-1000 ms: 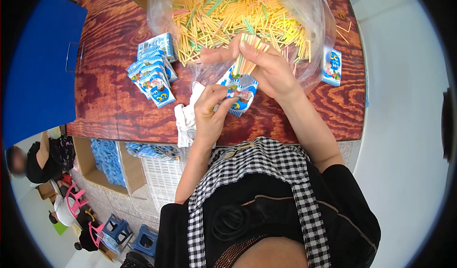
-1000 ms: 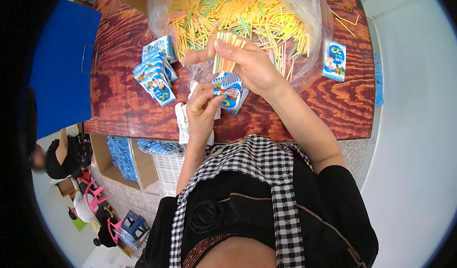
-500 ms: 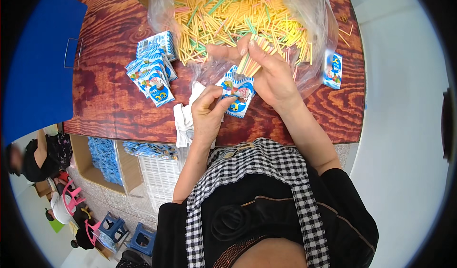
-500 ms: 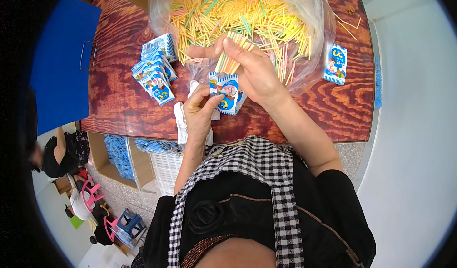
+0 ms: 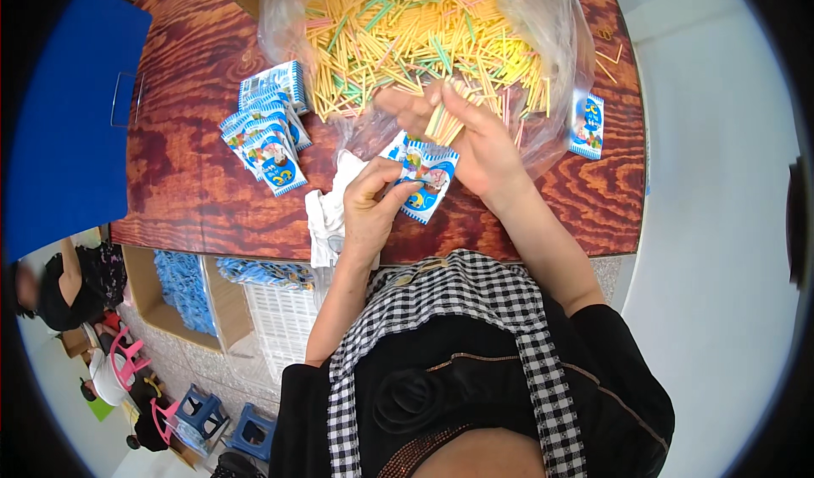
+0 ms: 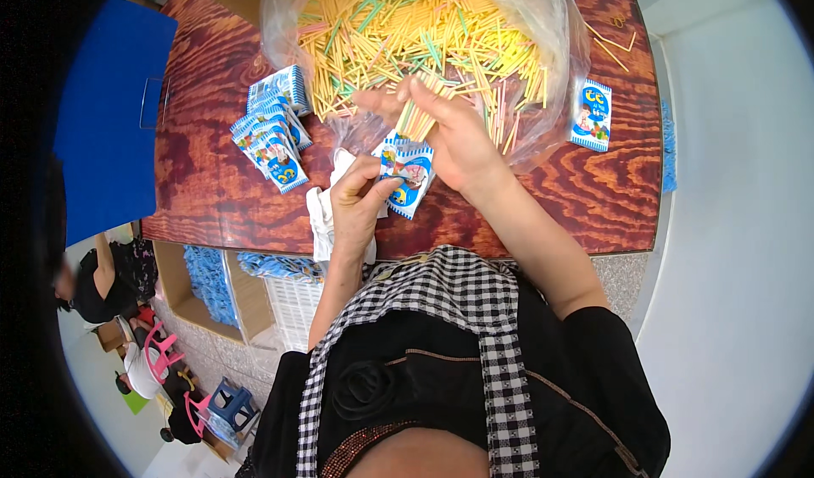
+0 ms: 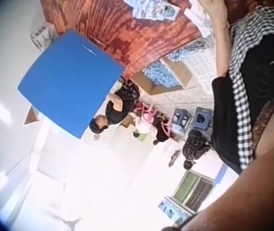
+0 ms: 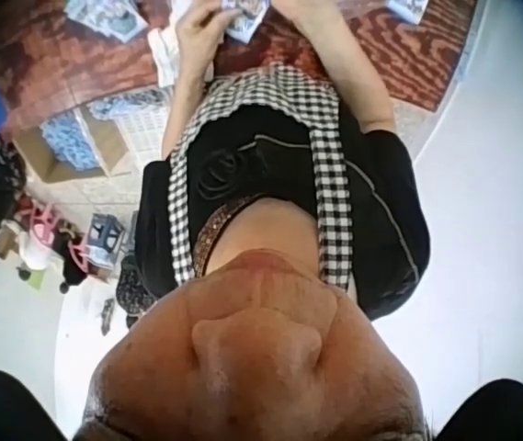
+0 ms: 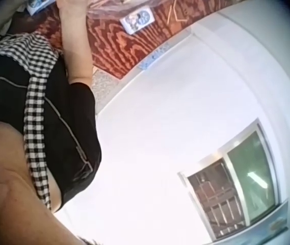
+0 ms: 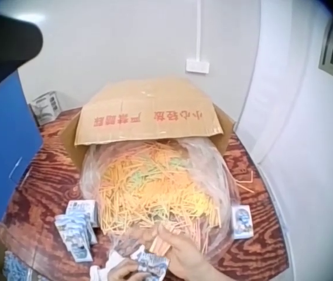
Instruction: Packaging small yellow plastic components into blue plastic bags at an assembly workbench.
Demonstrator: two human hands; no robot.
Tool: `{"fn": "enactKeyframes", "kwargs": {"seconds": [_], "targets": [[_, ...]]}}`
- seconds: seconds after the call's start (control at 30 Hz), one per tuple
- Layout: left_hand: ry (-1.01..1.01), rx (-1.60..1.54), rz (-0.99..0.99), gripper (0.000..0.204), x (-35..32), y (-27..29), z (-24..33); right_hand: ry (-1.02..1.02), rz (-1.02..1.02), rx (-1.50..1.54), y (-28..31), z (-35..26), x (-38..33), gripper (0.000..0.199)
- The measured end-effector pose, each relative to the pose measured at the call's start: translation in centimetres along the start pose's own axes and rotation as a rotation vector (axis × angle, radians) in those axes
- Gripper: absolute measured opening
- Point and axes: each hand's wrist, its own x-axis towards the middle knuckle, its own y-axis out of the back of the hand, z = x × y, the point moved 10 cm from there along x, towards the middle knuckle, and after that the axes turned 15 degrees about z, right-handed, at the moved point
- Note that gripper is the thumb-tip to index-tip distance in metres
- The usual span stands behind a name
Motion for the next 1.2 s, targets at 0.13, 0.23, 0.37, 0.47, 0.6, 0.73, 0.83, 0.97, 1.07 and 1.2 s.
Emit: {"fn": "enactKeyframes", "kwargs": {"seconds": [0.13, 0.23, 0.37, 0.47, 0.6, 0.73, 0.83, 0.97, 1.07, 1.2], "targets": [[0.045, -0.068, 0.028, 0.013, 0.3, 0.0, -0.2, -0.036, 0.053, -0.091, 0.3, 1.0, -1.3, 0.027], [0.031, -0.078, 0.032, 0.014, 0.0, 0.0, -0.3, 0.030, 0.151, -0.113, 1.7, 0.9, -2.4, 0.026], [-0.050, -0.014, 0.022, 0.014, -0.2, -0.2, -0.6, 0.053, 0.223, -0.151, 2.2, 1.1, -3.3, 0.024], [-0.058, -0.022, -0.016, 0.016, -0.1, -0.8, -0.2, 0.028, 0.120, -0.280, 1.1, 1.5, -3.2, 0.024], [0.198, -0.186, -0.012, 0.021, -0.9, -0.9, -1.5, 0.073, -0.078, -0.550, -0.7, 0.6, -3.5, 0.035], [0.235, -0.250, 0.014, 0.023, -0.9, -0.8, -1.8, 0.268, -0.123, -0.520, -1.6, -1.1, -3.3, 0.036], [0.217, -0.313, 0.040, 0.021, -0.6, -0.6, -1.6, 0.323, -0.077, -0.993, -0.9, 0.8, -3.5, 0.035], [0.249, -0.390, 0.132, 0.015, -0.7, 0.7, -2.0, 0.523, -0.024, -1.207, -2.2, -0.6, -4.3, 0.024], [0.286, -0.450, 0.185, 0.012, -0.5, 1.3, -1.8, 0.729, -0.006, -1.375, -3.8, -2.0, -5.7, 0.009], [0.081, -0.325, 0.083, 0.009, -0.2, 0.9, 0.0, 0.892, -0.028, -1.554, -5.7, -2.3, -6.8, 0.007]]}}
